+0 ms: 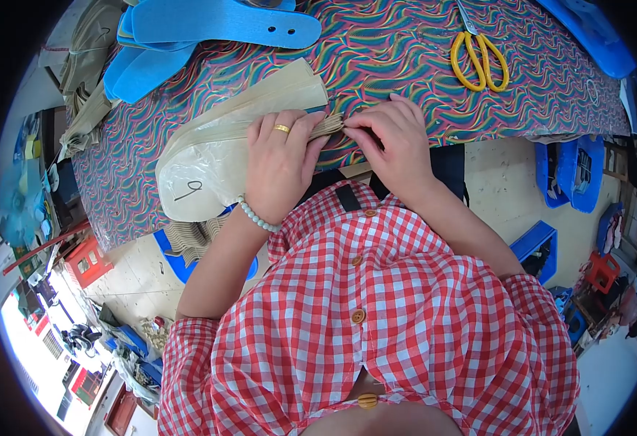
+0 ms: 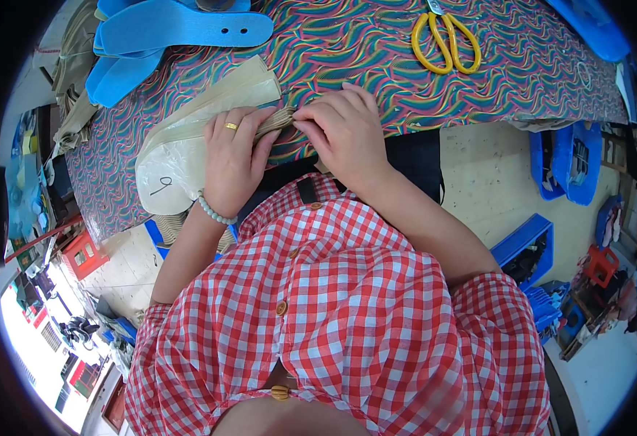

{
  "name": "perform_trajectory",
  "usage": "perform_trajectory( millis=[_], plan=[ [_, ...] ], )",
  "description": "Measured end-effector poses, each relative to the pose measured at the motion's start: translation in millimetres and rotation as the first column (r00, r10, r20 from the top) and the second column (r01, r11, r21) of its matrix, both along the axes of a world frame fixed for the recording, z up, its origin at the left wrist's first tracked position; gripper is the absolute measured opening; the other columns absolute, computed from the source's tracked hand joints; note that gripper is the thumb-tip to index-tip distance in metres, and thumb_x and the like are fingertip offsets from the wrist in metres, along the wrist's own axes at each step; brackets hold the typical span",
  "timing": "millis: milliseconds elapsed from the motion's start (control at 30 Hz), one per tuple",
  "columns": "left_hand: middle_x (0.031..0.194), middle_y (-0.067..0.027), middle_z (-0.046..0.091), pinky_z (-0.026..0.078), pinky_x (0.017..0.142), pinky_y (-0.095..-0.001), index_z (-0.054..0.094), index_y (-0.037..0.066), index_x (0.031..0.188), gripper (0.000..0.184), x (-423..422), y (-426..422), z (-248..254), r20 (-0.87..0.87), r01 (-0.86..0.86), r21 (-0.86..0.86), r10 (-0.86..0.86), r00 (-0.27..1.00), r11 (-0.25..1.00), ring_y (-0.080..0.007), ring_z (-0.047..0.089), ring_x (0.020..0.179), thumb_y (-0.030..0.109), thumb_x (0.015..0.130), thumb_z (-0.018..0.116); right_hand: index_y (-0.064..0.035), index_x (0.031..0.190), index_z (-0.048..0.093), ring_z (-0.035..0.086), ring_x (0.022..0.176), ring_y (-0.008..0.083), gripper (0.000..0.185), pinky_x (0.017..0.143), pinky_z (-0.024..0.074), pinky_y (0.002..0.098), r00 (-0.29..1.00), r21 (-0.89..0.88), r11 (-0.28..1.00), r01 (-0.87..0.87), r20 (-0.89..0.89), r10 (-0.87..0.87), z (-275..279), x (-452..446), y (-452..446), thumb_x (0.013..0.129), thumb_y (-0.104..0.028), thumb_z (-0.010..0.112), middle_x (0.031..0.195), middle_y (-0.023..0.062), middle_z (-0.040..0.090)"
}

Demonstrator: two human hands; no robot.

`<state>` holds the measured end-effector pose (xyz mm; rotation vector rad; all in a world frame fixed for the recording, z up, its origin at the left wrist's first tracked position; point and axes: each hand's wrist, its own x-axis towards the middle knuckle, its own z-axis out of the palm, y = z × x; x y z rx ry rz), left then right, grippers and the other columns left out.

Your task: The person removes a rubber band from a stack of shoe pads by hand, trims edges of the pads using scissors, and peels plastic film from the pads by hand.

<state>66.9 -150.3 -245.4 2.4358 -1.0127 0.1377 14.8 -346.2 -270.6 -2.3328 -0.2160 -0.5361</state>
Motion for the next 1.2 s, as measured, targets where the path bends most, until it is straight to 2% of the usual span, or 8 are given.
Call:
perform_trajectory(
  millis=[400,600,733,833,967,1033,1100,1200],
  plan=[
    [0.105,-0.0087,0.061,0.038,0.092,-0.0404,0.061,0.008,0.119,0.033,1.1,-2.2,2.9,-0.003,0.011,0.031,-0.011,1.000,0.999,-0.0281,0.057,0.099,0.009,0.086,0.066,-0.0123,0.093,0.068,0.061,0.096,0.0222,0.012,0.106,0.0357,0.0486,0.999,-0.020,0.999,-0.025,-0.033,0.025,-1.2,-1.7,-2.3,0.083,-0.016,0.073,0.092,0.0016,0.065],
    [0.107,-0.0105,0.061,0.039,0.092,-0.0406,0.061,0.005,0.112,0.029,11.0,12.6,26.7,-0.140,0.056,-0.112,-0.071,0.988,0.992,-0.0318,0.058,0.095,0.006,0.084,0.067,-0.0112,0.103,0.067,0.061,0.095,0.0237,0.023,0.102,0.0397,0.0481,1.000,0.035,0.999,0.006,0.005,-0.006,9.8,9.7,-10.6,0.083,-0.019,0.074,0.091,0.0036,0.065],
    [0.106,-0.0118,0.063,0.045,0.093,-0.0368,0.059,0.001,0.114,0.026,13.7,49.4,65.8,-0.369,-0.151,-0.312,0.026,0.929,0.938,-0.0259,0.061,0.103,0.004,0.088,0.064,-0.0134,0.110,0.068,0.059,0.102,0.0258,0.028,0.099,0.0418,0.0478,0.986,-0.085,0.988,-0.128,0.093,0.136,12.8,26.1,-9.4,0.083,-0.018,0.073,0.102,0.0050,0.064],
    [0.111,-0.0122,0.062,0.048,0.093,-0.0362,0.057,-0.002,0.117,0.024,8.4,91.2,71.4,-0.499,-0.410,-0.546,0.110,0.860,0.731,-0.0223,0.060,0.105,0.006,0.094,0.058,-0.0150,0.113,0.068,0.053,0.116,0.0246,0.030,0.107,0.0365,0.0480,0.963,-0.162,0.952,-0.259,0.035,0.268,13.6,36.4,13.3,0.083,-0.019,0.072,0.114,0.0032,0.062],
    [0.122,-0.0165,0.058,0.048,0.095,-0.0416,0.055,-0.003,0.122,0.036,7.0,165.5,106.1,-0.402,-0.355,-0.819,-0.012,0.915,0.450,-0.0253,0.057,0.111,0.023,0.099,0.060,-0.0157,0.117,0.067,0.050,0.123,0.0256,0.032,0.111,0.0332,0.0507,0.954,-0.212,0.930,-0.300,-0.077,0.290,2.5,43.6,23.2,0.085,-0.021,0.071,0.120,0.0037,0.061],
    [0.120,-0.0121,0.054,0.045,0.085,-0.0386,0.053,-0.001,0.126,0.048,-1.5,184.7,142.1,-0.260,-0.240,-0.885,0.006,0.966,0.399,-0.0222,0.055,0.098,0.034,0.096,0.065,-0.0144,0.117,0.067,0.051,0.122,0.0272,0.033,0.110,0.0344,0.0506,0.955,-0.198,0.934,-0.296,-0.053,0.291,7.8,44.2,22.8,0.086,-0.022,0.071,0.121,0.0052,0.061],
    [0.117,-0.0100,0.051,0.043,0.081,-0.0371,0.053,0.000,0.123,0.048,-16.4,187.7,179.9,-0.146,-0.151,-0.844,0.051,0.988,0.514,-0.0203,0.053,0.092,0.039,0.097,0.061,-0.0115,0.116,0.067,0.052,0.118,0.0278,0.033,0.109,0.0349,0.0479,0.958,-0.174,0.945,-0.277,0.021,0.285,21.8,44.3,22.4,0.085,-0.023,0.071,0.118,0.0073,0.061],
    [0.111,-0.0093,0.052,0.041,0.079,-0.0364,0.050,-0.003,0.126,0.054,-27.7,161.1,212.7,-0.067,-0.112,-0.806,0.098,0.993,0.581,-0.0189,0.050,0.089,0.043,0.098,0.057,-0.0075,0.119,0.065,0.055,0.115,0.0313,0.036,0.106,0.0392,0.0439,0.919,0.163,0.908,-0.386,-0.019,0.394,72.7,40.0,29.4,0.087,-0.024,0.070,0.119,0.0114,0.061]
  ],
)
